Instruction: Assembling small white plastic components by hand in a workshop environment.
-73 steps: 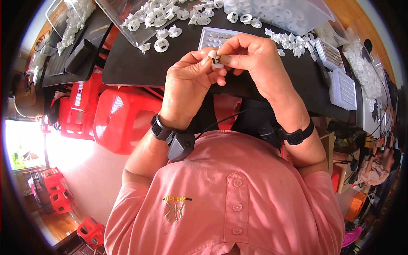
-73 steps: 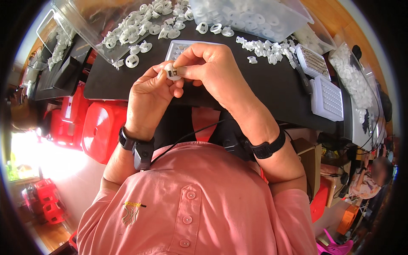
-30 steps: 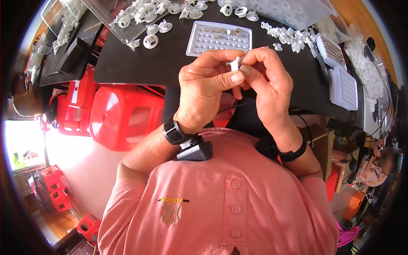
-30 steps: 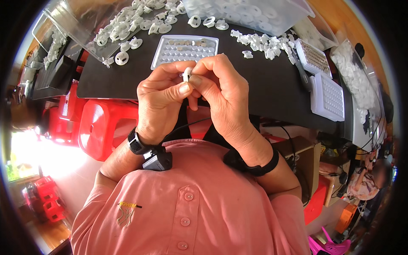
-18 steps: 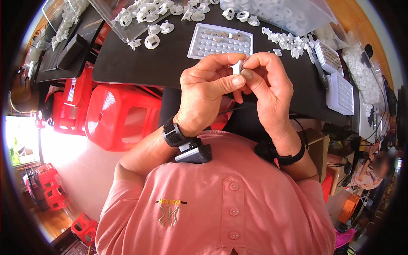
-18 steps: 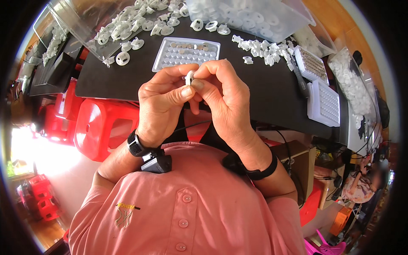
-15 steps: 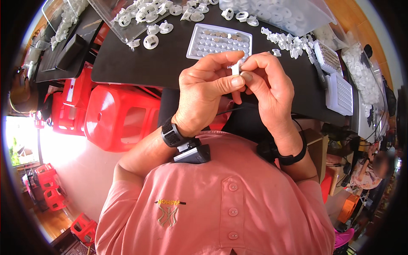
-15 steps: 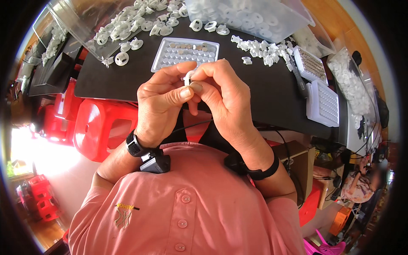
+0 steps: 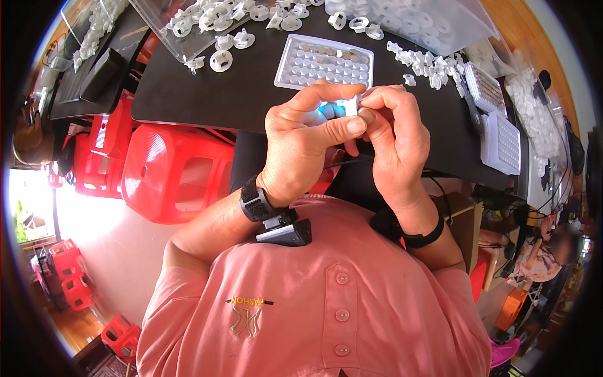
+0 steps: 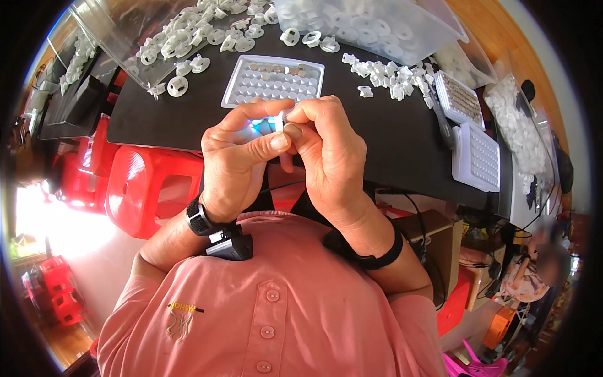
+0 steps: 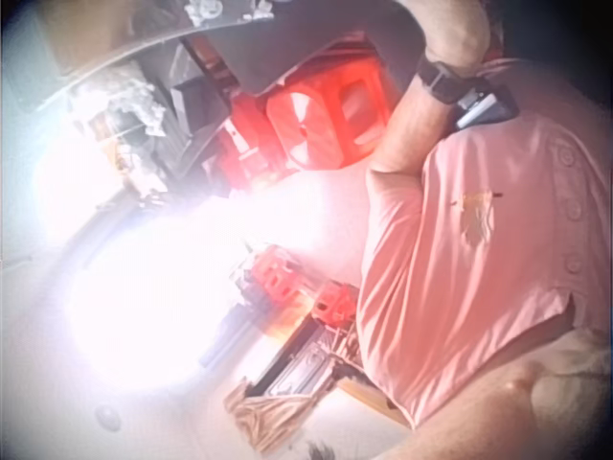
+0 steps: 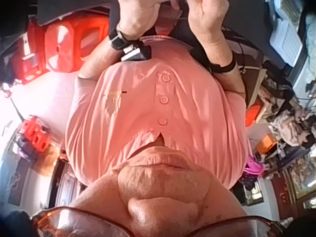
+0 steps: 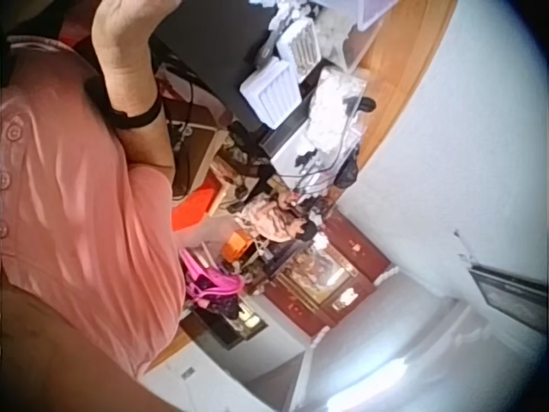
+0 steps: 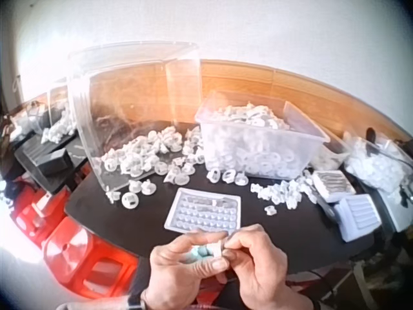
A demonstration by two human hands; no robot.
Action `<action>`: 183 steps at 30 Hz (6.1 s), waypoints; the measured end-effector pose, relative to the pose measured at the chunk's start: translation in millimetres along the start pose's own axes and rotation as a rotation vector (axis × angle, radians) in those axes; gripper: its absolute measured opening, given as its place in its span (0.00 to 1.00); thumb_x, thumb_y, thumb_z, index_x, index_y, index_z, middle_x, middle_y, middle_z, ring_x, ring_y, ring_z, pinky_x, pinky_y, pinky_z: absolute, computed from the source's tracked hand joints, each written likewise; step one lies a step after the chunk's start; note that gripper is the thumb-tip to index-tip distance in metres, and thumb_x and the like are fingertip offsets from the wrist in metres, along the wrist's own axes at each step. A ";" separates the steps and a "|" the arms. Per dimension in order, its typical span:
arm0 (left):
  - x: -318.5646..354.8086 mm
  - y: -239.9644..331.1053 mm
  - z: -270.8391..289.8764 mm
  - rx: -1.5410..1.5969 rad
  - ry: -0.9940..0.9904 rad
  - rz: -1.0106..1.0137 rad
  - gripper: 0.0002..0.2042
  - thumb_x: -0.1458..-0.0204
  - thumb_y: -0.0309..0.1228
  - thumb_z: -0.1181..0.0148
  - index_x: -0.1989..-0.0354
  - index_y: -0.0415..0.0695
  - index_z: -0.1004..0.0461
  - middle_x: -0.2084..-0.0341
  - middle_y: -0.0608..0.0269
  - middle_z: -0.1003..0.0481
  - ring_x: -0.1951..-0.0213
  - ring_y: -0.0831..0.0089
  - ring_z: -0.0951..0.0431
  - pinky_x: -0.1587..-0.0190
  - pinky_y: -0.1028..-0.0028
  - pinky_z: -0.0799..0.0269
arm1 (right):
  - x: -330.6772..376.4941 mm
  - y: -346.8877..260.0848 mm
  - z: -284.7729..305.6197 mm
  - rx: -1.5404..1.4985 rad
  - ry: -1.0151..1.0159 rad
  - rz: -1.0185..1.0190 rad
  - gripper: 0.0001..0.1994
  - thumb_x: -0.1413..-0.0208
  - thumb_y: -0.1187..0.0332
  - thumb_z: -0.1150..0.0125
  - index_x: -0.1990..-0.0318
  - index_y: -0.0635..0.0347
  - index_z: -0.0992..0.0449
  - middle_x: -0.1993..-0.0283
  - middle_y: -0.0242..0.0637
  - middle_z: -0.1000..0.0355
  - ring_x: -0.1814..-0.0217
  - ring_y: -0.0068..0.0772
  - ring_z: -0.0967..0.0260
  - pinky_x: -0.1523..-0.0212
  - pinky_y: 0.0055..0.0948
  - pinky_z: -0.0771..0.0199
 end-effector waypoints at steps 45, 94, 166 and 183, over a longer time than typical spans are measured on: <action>-8.3 -5.8 23.4 0.264 -0.196 0.032 0.13 0.44 0.21 0.36 0.51 0.33 0.25 0.62 0.49 0.21 0.65 0.63 0.18 0.69 0.69 0.20 | -14.3 29.3 88.7 0.923 -0.115 -0.002 0.08 0.49 0.80 0.36 0.62 0.58 0.20 0.68 0.35 0.28 0.65 0.40 0.27 0.65 0.35 0.28; -19.0 -4.5 35.1 0.403 -0.260 0.175 0.11 0.37 0.26 0.43 0.49 0.35 0.24 0.56 0.51 0.22 0.62 0.62 0.20 0.66 0.70 0.27 | -24.6 -12.5 0.7 -0.211 -0.010 -0.184 0.05 0.44 0.83 0.37 0.71 0.71 0.27 0.67 0.35 0.31 0.76 0.24 0.25 0.77 0.23 0.23; -12.8 56.4 84.3 0.130 0.056 -0.005 0.11 0.36 0.26 0.47 0.49 0.35 0.26 0.59 0.48 0.22 0.64 0.64 0.20 0.66 0.74 0.26 | -158.6 37.6 8.0 0.876 -0.657 -0.115 0.12 0.45 0.68 0.40 0.54 0.58 0.19 0.62 0.37 0.23 0.59 0.37 0.24 0.56 0.34 0.27; -19.0 44.9 62.9 0.255 -0.081 0.157 0.16 0.33 0.36 0.49 0.48 0.36 0.26 0.58 0.51 0.22 0.61 0.63 0.21 0.62 0.70 0.26 | -99.1 -25.1 5.0 0.956 -0.622 0.792 0.12 0.51 0.69 0.38 0.60 0.67 0.20 0.51 0.40 0.26 0.52 0.42 0.29 0.60 0.37 0.30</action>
Point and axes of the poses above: each hand's wrist, its own x-axis away from the middle knuckle, its own z-axis out of the back of the hand, y = z × x, the point moved 1 cm from there along -x, towards the middle knuckle
